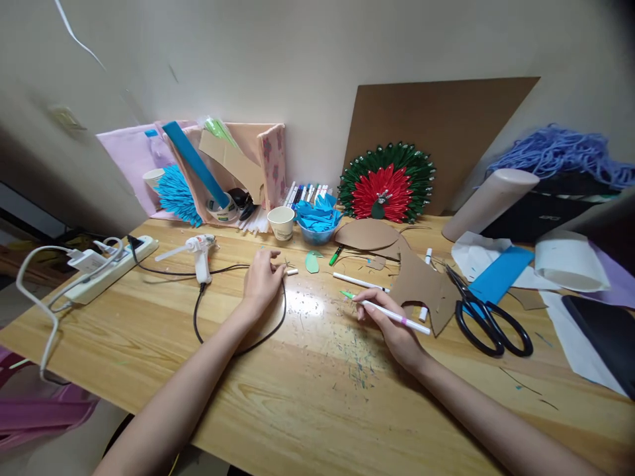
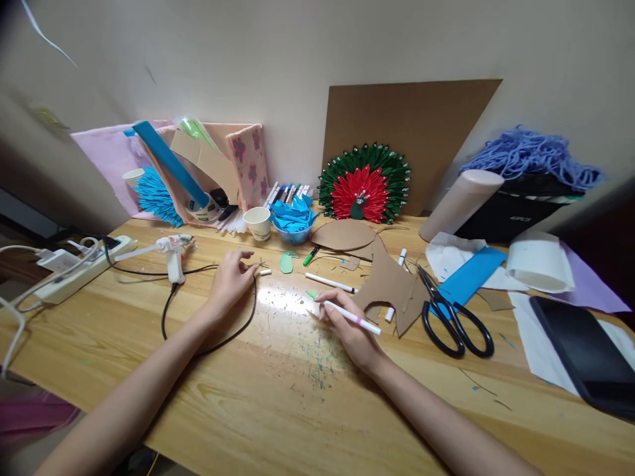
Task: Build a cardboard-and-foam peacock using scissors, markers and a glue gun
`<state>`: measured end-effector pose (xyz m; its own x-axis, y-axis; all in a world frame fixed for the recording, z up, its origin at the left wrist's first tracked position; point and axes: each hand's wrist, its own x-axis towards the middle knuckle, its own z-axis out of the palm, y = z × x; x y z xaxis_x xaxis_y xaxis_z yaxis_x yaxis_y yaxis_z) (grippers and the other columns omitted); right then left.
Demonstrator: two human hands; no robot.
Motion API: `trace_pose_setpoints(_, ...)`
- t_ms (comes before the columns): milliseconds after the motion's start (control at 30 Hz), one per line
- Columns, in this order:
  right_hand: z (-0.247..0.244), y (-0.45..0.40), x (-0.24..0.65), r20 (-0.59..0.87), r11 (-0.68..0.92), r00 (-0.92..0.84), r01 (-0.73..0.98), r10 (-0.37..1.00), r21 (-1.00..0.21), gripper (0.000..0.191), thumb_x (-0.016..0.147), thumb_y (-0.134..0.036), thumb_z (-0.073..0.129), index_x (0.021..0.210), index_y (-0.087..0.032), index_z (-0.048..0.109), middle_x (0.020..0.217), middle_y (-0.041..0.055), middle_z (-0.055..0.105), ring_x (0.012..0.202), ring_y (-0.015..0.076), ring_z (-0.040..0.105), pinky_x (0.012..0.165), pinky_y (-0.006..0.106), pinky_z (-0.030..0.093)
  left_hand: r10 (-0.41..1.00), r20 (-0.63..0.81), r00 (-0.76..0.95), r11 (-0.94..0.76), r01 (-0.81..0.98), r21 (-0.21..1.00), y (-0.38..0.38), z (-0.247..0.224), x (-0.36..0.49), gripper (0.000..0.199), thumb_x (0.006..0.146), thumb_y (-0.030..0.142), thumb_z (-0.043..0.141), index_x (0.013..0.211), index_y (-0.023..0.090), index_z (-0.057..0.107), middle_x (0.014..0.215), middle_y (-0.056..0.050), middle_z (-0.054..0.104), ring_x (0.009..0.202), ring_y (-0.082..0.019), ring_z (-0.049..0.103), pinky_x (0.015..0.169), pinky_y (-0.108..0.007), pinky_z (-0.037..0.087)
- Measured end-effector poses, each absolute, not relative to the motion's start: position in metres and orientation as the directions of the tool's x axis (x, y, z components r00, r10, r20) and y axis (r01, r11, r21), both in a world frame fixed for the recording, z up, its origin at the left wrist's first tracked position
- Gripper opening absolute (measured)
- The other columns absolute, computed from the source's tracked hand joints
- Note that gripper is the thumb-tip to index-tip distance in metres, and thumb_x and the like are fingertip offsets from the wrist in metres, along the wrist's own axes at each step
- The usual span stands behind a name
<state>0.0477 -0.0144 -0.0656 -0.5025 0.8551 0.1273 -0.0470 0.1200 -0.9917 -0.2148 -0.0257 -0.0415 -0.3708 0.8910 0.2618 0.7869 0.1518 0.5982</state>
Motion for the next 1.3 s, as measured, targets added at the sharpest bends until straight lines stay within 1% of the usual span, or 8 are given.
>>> trace_pose_setpoints(67, -0.067, -0.015, 0.048, 0.133, 0.133, -0.512, -0.036, 0.849, -0.990, 0.019, 0.088, -0.037, 0.047, 0.094, -0.022, 0.056, 0.074, 0.0006, 0.052, 0.070, 0.0156, 0.050, 0.065, 0.028, 0.040, 0.916, 0.263, -0.302, 0.104, 0.813, 0.573, -0.030, -0.042, -0.209, 0.024, 0.078, 0.031, 0.060, 0.098, 0.017, 0.061, 0.099, -0.008, 0.056, 0.076, -0.017, 0.057, 0.071, -0.031, 0.044)
trace_pose_setpoints(167, -0.066, -0.015, 0.049, 0.123, 0.146, -0.550, -0.002, 0.826, -0.989, 0.022, 0.086, -0.038, 0.050, 0.098, -0.022, 0.058, 0.079, 0.0018, 0.055, 0.074, 0.0163, 0.051, 0.066, 0.028, 0.041, 0.956, 0.224, -0.188, 0.040, 0.843, 0.537, -0.034, -0.043, -0.202, 0.015, 0.077, 0.030, 0.062, 0.086, 0.018, 0.064, 0.091, -0.006, 0.057, 0.082, -0.019, 0.057, 0.071, -0.030, 0.043)
trace_pose_setpoints(267, -0.063, -0.016, 0.048, 0.110, 0.121, -0.573, -0.020, 0.812, -0.993, 0.024, 0.088, -0.039, 0.046, 0.098, -0.021, 0.059, 0.081, 0.0026, 0.056, 0.077, 0.0166, 0.053, 0.068, 0.028, 0.042, 0.959, 0.232, -0.163, 0.026, 0.867, 0.498, -0.035, -0.044, -0.200, 0.010, 0.079, 0.027, 0.059, 0.078, 0.018, 0.062, 0.085, -0.006, 0.058, 0.085, -0.021, 0.055, 0.073, -0.031, 0.041)
trace_pose_setpoints(433, -0.062, -0.016, 0.045, 0.116, 0.082, -0.578, -0.084, 0.808, -0.993, 0.025, 0.087, -0.038, 0.049, 0.105, -0.021, 0.053, 0.080, 0.0028, 0.061, 0.075, 0.0158, 0.056, 0.066, 0.027, 0.044, 0.965, 0.240, -0.102, -0.029, 0.873, 0.486, -0.035, -0.048, -0.199, 0.007, 0.081, 0.023, 0.056, 0.078, 0.017, 0.058, 0.084, -0.006, 0.060, 0.085, -0.021, 0.054, 0.072, -0.032, 0.040)
trace_pose_setpoints(567, -0.061, -0.016, 0.044, 0.111, 0.076, -0.577, -0.086, 0.809, -0.993, 0.023, 0.086, -0.037, 0.052, 0.102, -0.020, 0.054, 0.083, 0.0042, 0.062, 0.078, 0.0167, 0.058, 0.066, 0.028, 0.046, 0.969, 0.218, -0.115, -0.026, 0.832, 0.554, -0.035, -0.051, -0.196, 0.009, 0.082, 0.023, 0.054, 0.087, 0.016, 0.057, 0.088, -0.007, 0.061, 0.085, -0.021, 0.055, 0.074, -0.032, 0.041)
trace_pose_setpoints(800, -0.055, -0.016, 0.045, 0.099, 0.045, -0.549, -0.111, 0.830, -0.993, 0.020, 0.085, -0.035, 0.054, 0.098, -0.019, 0.056, 0.090, 0.0067, 0.064, 0.085, 0.0181, 0.061, 0.071, 0.032, 0.051, 0.952, 0.277, 0.131, -0.296, 0.633, 0.715, -0.045, -0.039, -0.169, 0.017, 0.087, 0.027, 0.047, 0.093, 0.018, 0.060, 0.088, -0.005, 0.058, 0.083, -0.016, 0.055, 0.076, -0.028, 0.042)
trace_pose_setpoints(1067, -0.057, -0.013, 0.045, -0.005, -0.089, -0.556, -0.124, 0.831, -0.988, 0.020, 0.083, -0.035, 0.056, 0.093, -0.018, 0.057, 0.082, 0.0054, 0.070, 0.073, 0.0160, 0.063, 0.064, 0.030, 0.049, 0.938, 0.275, 0.211, -0.347, 0.562, 0.751, -0.050, -0.035, -0.163, 0.015, 0.088, 0.026, 0.046, 0.088, 0.018, 0.058, 0.089, -0.005, 0.057, 0.085, -0.016, 0.054, 0.077, -0.029, 0.042)
trace_pose_setpoints(1300, -0.060, -0.010, 0.046, 0.043, -0.028, -0.543, -0.121, 0.839, -0.992, 0.016, 0.083, -0.031, 0.054, 0.088, -0.017, 0.058, 0.075, 0.0044, 0.070, 0.067, 0.0147, 0.061, 0.059, 0.027, 0.043, 0.957, 0.213, 0.194, -0.286, 0.548, 0.786, -0.052, -0.037, -0.159, 0.017, 0.088, 0.028, 0.043, 0.087, 0.018, 0.057, 0.086, -0.004, 0.060, 0.080, -0.016, 0.055, 0.074, -0.028, 0.042)
